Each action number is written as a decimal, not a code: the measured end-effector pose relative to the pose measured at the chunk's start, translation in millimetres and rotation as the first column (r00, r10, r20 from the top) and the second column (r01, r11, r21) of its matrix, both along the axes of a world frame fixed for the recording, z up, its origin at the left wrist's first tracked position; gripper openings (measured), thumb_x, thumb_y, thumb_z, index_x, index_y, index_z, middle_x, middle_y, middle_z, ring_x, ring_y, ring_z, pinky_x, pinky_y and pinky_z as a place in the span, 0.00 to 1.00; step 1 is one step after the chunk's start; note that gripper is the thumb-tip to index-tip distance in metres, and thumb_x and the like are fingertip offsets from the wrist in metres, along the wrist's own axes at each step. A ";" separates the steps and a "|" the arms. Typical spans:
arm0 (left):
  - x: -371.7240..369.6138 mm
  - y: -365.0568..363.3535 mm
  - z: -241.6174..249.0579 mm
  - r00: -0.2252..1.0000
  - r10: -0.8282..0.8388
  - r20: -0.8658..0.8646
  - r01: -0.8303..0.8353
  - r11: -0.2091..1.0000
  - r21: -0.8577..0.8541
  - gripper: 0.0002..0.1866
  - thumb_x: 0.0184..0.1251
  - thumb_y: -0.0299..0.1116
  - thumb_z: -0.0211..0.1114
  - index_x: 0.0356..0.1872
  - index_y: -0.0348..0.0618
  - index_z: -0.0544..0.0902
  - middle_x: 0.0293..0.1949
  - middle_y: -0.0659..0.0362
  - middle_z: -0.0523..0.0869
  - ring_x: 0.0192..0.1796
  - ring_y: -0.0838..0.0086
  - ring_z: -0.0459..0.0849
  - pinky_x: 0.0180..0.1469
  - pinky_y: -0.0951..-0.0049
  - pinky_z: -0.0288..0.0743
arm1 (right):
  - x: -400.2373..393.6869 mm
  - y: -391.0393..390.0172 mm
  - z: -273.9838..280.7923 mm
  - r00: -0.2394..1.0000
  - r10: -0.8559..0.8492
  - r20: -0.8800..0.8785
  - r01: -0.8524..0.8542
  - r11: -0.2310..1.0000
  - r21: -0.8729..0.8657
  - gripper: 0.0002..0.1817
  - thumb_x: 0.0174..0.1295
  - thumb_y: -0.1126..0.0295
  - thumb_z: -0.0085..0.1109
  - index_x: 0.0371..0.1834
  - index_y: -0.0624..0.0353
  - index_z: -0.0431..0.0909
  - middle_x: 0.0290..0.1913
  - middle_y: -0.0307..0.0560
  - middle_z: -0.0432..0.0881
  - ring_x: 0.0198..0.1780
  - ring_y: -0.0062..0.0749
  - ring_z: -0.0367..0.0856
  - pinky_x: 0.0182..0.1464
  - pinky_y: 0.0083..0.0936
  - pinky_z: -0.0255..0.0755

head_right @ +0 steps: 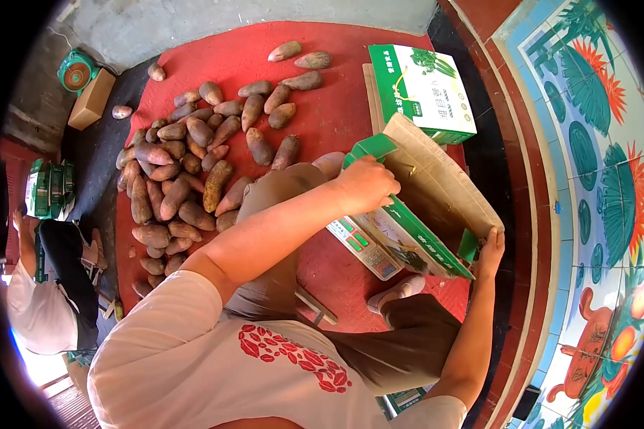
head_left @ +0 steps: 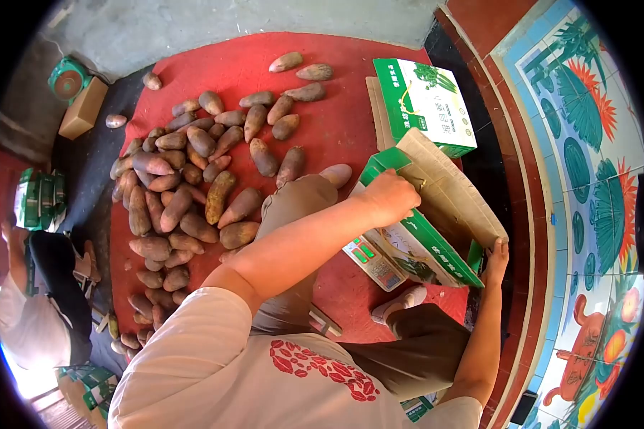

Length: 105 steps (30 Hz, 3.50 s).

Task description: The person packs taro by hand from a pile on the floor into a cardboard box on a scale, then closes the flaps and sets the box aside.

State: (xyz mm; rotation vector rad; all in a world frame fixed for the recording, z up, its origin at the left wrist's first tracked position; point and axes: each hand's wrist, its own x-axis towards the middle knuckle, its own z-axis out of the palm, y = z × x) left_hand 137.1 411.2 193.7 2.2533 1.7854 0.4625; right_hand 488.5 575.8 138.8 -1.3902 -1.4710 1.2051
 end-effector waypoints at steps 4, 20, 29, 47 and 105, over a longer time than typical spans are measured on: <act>10.9 -1.9 3.0 1.000 -0.009 -0.017 0.010 1.000 0.027 0.07 0.57 0.38 0.67 0.31 0.47 0.83 0.32 0.60 0.84 0.44 0.63 0.83 0.49 0.61 0.72 | 11.9 17.4 -15.7 0.956 -0.118 0.267 0.048 0.966 0.256 0.26 0.68 0.73 0.50 0.69 0.66 0.61 0.62 0.57 0.73 0.62 0.41 0.72 0.63 0.33 0.64; 15.4 -1.0 1.9 0.940 0.063 0.335 -0.122 0.980 0.160 0.12 0.58 0.42 0.66 0.30 0.44 0.84 0.34 0.55 0.83 0.40 0.58 0.83 0.44 0.59 0.76 | -120.5 -109.4 96.4 0.500 0.529 0.686 -0.757 0.651 0.050 0.13 0.57 0.69 0.64 0.43 0.63 0.78 0.38 0.60 0.81 0.39 0.53 0.79 0.44 0.35 0.73; -41.7 -8.7 27.6 0.772 0.166 0.613 -0.421 0.856 0.300 0.13 0.62 0.39 0.66 0.38 0.38 0.82 0.37 0.48 0.83 0.42 0.60 0.84 0.45 0.64 0.77 | -124.8 -96.3 78.7 0.430 0.485 0.762 -0.765 0.644 0.022 0.10 0.57 0.69 0.63 0.38 0.62 0.79 0.36 0.60 0.81 0.41 0.57 0.79 0.43 0.41 0.71; -103.4 -401.2 -275.6 0.603 0.753 -0.265 -0.610 0.220 -0.761 0.29 0.56 0.38 0.67 0.61 0.49 0.73 0.57 0.49 0.78 0.57 0.56 0.79 0.59 0.60 0.71 | -117.4 -88.1 58.3 0.453 0.372 0.810 -0.728 0.679 0.095 0.15 0.58 0.66 0.63 0.47 0.60 0.79 0.40 0.58 0.83 0.43 0.53 0.81 0.46 0.38 0.74; -228.1 -306.9 -159.2 -0.406 0.791 0.458 -0.630 0.121 -0.767 0.40 0.53 0.43 0.74 0.62 0.28 0.67 0.51 0.51 0.80 0.51 0.67 0.80 0.50 0.69 0.76 | -130.8 -105.9 83.3 0.453 0.369 0.811 -0.667 0.744 0.034 0.12 0.54 0.69 0.64 0.41 0.59 0.80 0.37 0.57 0.83 0.42 0.54 0.80 0.44 0.40 0.74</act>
